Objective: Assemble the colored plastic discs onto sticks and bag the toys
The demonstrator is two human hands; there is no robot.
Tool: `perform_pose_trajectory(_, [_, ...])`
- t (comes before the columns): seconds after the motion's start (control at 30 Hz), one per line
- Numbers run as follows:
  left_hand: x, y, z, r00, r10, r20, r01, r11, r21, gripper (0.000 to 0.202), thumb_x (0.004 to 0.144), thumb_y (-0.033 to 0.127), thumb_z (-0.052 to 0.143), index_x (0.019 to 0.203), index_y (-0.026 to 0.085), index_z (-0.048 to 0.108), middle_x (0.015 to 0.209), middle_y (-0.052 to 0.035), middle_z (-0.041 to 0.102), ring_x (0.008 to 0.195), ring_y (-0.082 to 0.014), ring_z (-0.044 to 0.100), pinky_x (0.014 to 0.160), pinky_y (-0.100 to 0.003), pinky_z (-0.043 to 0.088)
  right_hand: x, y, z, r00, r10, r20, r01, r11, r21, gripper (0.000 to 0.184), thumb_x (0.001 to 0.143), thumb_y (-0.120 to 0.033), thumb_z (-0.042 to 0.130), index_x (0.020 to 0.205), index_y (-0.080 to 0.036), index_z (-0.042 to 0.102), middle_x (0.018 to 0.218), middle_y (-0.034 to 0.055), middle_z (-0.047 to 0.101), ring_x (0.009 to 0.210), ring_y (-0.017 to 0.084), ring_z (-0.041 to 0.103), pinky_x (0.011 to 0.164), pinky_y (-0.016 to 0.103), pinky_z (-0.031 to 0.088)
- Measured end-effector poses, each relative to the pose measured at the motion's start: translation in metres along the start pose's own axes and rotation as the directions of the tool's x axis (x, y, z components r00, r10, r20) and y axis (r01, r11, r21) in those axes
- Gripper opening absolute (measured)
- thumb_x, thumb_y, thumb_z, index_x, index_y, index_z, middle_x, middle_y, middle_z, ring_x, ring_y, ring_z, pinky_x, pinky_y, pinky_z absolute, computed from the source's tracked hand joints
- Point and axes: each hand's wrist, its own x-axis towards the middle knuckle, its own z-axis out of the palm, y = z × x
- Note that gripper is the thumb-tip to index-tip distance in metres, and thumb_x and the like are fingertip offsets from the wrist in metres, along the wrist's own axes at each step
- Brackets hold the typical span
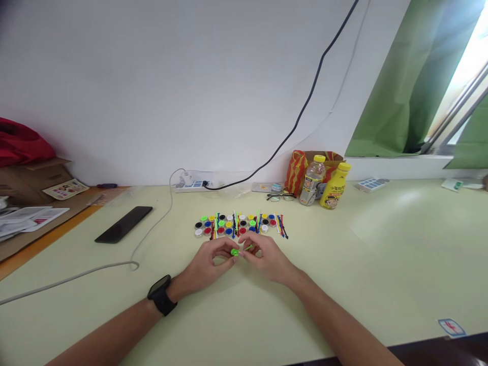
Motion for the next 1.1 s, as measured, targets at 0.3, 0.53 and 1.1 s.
perform_pose_trajectory(0.3, [-0.0027, 0.0001, -0.0022, 0.997, 0.068, 0.023, -0.071, 0.970, 0.231, 0.024, 0.080, 0.007, 0.057, 0.097, 0.021, 0.066, 0.091, -0.0007, 0.070, 0.082, -0.0169, 0.065, 0.080, -0.028, 0.051, -0.0035, -0.0031, -0.0017, 0.998, -0.004, 0.061, 0.007, 0.998, -0.055, 0.008, 0.091, -0.026, 0.061, 0.096, -0.022, 0.065, 0.090, 0.0013, 0.069, 0.078, 0.016, 0.062, 0.071, 0.027, 0.048])
perform_pose_trajectory(0.53, [-0.0043, 0.0006, -0.0028, 0.998, 0.046, 0.050, -0.056, 0.974, 0.219, 0.020, 0.078, 0.008, 0.059, 0.090, 0.020, 0.067, 0.083, 0.0011, 0.069, 0.076, -0.0151, 0.063, 0.074, -0.026, 0.049, -0.0050, -0.0032, -0.0036, 0.997, 0.027, 0.072, -0.015, 0.986, -0.167, 0.011, 0.088, -0.029, 0.065, 0.081, -0.020, 0.064, 0.079, -0.0006, 0.065, 0.070, 0.014, 0.056, 0.064, 0.025, 0.043])
perform_pose_trajectory(1.1, [-0.0051, 0.0041, -0.0024, 1.000, 0.015, 0.021, -0.018, 0.992, 0.123, 0.009, 0.080, 0.012, 0.064, 0.086, 0.018, 0.067, 0.081, -0.0008, 0.066, 0.076, -0.0158, 0.060, 0.071, -0.027, 0.046, -0.0037, -0.0073, -0.0057, 0.994, 0.063, 0.094, -0.054, 0.993, -0.104, 0.015, 0.086, -0.032, 0.067, 0.081, -0.019, 0.063, 0.080, 0.0008, 0.063, 0.070, 0.014, 0.054, 0.065, 0.026, 0.044])
